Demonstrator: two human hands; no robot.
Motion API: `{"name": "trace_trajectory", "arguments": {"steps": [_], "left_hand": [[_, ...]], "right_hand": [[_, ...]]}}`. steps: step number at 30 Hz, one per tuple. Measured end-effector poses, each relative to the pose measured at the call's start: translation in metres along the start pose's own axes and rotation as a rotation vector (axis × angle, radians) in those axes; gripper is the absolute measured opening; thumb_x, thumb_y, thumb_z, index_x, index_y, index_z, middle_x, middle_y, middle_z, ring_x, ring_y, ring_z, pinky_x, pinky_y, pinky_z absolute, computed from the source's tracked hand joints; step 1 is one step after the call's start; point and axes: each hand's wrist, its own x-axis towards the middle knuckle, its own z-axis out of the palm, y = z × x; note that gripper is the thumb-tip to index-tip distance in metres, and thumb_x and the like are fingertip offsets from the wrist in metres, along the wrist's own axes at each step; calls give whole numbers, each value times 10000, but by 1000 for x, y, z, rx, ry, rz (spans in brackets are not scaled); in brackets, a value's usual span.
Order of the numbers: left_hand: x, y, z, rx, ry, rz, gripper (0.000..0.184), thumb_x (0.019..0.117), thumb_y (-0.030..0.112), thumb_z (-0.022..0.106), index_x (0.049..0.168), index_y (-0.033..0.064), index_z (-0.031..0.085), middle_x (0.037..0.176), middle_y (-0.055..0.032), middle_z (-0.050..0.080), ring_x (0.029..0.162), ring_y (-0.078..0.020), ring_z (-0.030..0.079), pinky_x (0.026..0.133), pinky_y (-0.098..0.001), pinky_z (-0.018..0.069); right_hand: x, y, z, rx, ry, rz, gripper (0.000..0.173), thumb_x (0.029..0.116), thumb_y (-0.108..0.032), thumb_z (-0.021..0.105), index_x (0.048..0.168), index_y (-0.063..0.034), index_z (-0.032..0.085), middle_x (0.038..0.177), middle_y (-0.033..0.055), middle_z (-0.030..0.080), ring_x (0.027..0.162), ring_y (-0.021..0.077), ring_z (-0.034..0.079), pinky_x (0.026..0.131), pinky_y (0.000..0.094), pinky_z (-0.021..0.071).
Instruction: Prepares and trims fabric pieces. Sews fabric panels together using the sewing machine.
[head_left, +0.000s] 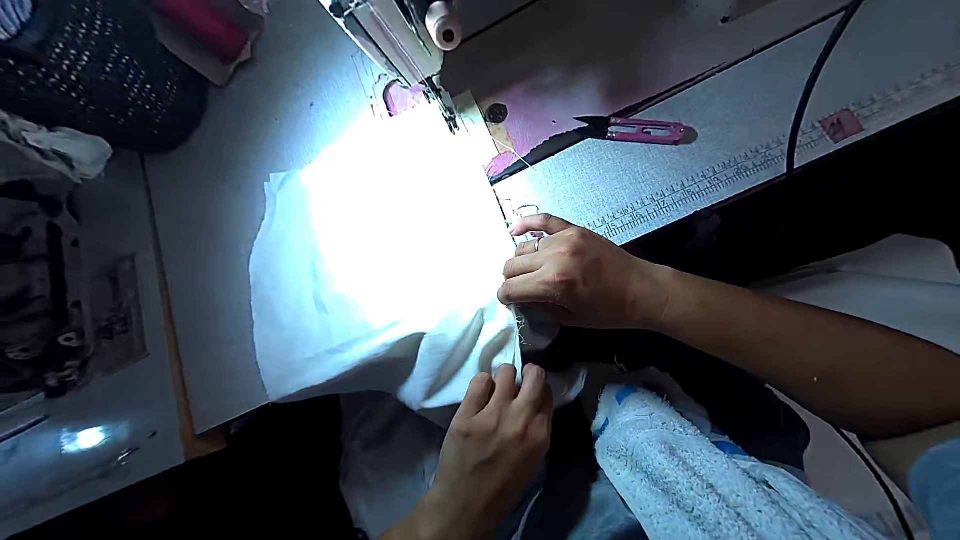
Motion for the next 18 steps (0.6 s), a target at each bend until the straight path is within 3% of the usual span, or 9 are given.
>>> {"name": "trace_trajectory", "arguments": {"steps": [3, 4, 7, 9, 11, 14, 16, 18], "left_hand": [[-15, 6, 6, 21, -87, -109, 131, 819, -12, 587, 812, 58, 697, 760, -86, 646, 726, -260, 641, 695, -405, 464], [-16, 8, 8, 27, -77, -190, 136, 839, 39, 544, 852, 35, 680, 720, -96, 631, 678, -272, 646, 657, -412, 479], [-2, 11, 12, -10, 49, -516, 409, 983, 286, 445, 992, -31, 702, 595, -86, 579, 499, -254, 589, 476, -394, 417], [16, 16, 14, -78, 107, -737, 558, 1000, 477, 491, 1009, -35, 712, 588, -79, 607, 483, -247, 612, 435, -412, 434], [33, 23, 18, -145, 207, -884, 514, 939, 519, 591, 932, 22, 723, 598, -52, 630, 509, -215, 640, 460, -416, 448], [39, 29, 29, -272, 579, -806, 247, 889, 289, 695, 778, 69, 711, 595, -15, 591, 511, -112, 556, 481, -287, 415], [27, 26, 40, -395, 833, -611, 182, 923, 204, 694, 829, 50, 671, 713, -41, 571, 625, -97, 557, 562, -213, 452], [13, 11, 46, -470, 868, -477, 133, 990, 211, 625, 950, 86, 605, 886, -38, 578, 799, -81, 600, 702, -193, 515]], "right_hand": [[-2, 0, 2, -8, 15, -19, 209, 916, 14, 581, 881, -97, 754, 768, 24, 686, 785, 188, 679, 1087, 479, 422], [-2, 0, 2, -7, 23, -22, 205, 913, 16, 583, 874, -95, 752, 763, 24, 683, 774, 187, 675, 1085, 483, 422], [-3, -2, 3, -21, 35, -16, 198, 931, -10, 580, 866, -94, 748, 749, 21, 675, 758, 179, 672, 1085, 486, 423], [-3, -3, 6, -36, 50, -9, 195, 933, -19, 578, 868, -93, 746, 744, 23, 668, 758, 182, 670, 1087, 488, 419], [-4, -4, 8, -49, 65, 1, 198, 935, -28, 577, 873, -97, 752, 748, 22, 674, 768, 183, 677, 1092, 489, 417], [-5, -2, 7, -28, 69, 6, 224, 958, -34, 554, 879, -88, 756, 767, 39, 696, 787, 200, 692, 1101, 503, 405], [-8, -1, 6, -12, 60, 13, 236, 968, -46, 551, 894, -101, 769, 808, 39, 728, 844, 203, 718, 1119, 517, 393], [-9, 0, 6, -6, 60, 13, 231, 970, -53, 562, 909, -107, 778, 820, 43, 723, 842, 216, 706, 1110, 535, 383]]}}
